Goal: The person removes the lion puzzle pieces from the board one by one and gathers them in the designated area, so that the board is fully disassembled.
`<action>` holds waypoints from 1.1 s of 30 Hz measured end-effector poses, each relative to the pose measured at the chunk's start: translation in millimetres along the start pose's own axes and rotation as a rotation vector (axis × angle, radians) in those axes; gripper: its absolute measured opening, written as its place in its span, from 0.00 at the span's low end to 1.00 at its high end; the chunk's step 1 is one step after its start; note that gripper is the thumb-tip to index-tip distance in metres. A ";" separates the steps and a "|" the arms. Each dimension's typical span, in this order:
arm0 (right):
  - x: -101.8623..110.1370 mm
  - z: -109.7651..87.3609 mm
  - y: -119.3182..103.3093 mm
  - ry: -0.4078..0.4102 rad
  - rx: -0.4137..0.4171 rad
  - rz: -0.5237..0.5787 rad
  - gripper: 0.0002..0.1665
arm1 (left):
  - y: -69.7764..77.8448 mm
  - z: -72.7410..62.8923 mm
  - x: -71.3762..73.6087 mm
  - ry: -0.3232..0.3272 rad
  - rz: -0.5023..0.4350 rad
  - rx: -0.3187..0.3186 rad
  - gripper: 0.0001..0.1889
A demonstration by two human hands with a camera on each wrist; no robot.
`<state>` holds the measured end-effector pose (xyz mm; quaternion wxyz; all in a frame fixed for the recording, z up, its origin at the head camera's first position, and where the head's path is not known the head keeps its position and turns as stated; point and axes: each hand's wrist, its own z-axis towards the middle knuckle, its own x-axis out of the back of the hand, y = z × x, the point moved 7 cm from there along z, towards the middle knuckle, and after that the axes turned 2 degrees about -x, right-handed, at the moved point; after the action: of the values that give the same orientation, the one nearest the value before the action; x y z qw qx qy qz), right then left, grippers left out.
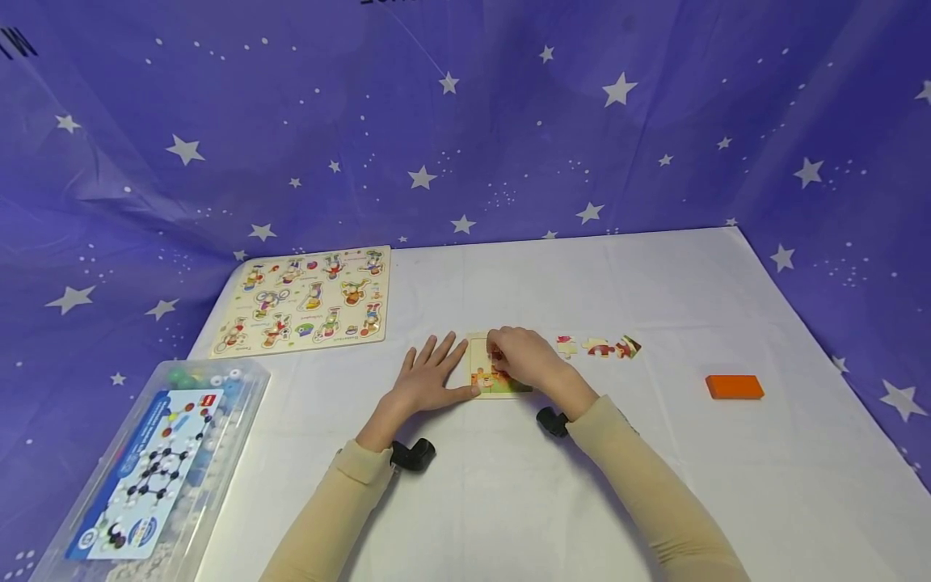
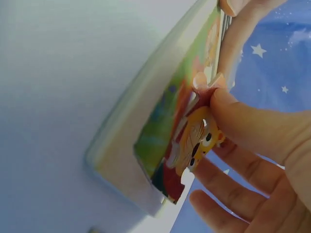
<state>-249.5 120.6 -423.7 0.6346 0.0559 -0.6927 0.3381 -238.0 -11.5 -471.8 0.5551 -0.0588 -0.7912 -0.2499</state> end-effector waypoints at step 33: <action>51.3 -58.4 73.9 0.140 -0.259 0.474 0.08 | 1.8 -2.2 2.3 0.009 -0.009 -0.016 0.46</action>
<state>-247.4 226.7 -408.1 0.5859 -0.2129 -0.6785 0.3887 -236.3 -11.4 -468.6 0.5570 -0.0585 -0.7869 -0.2589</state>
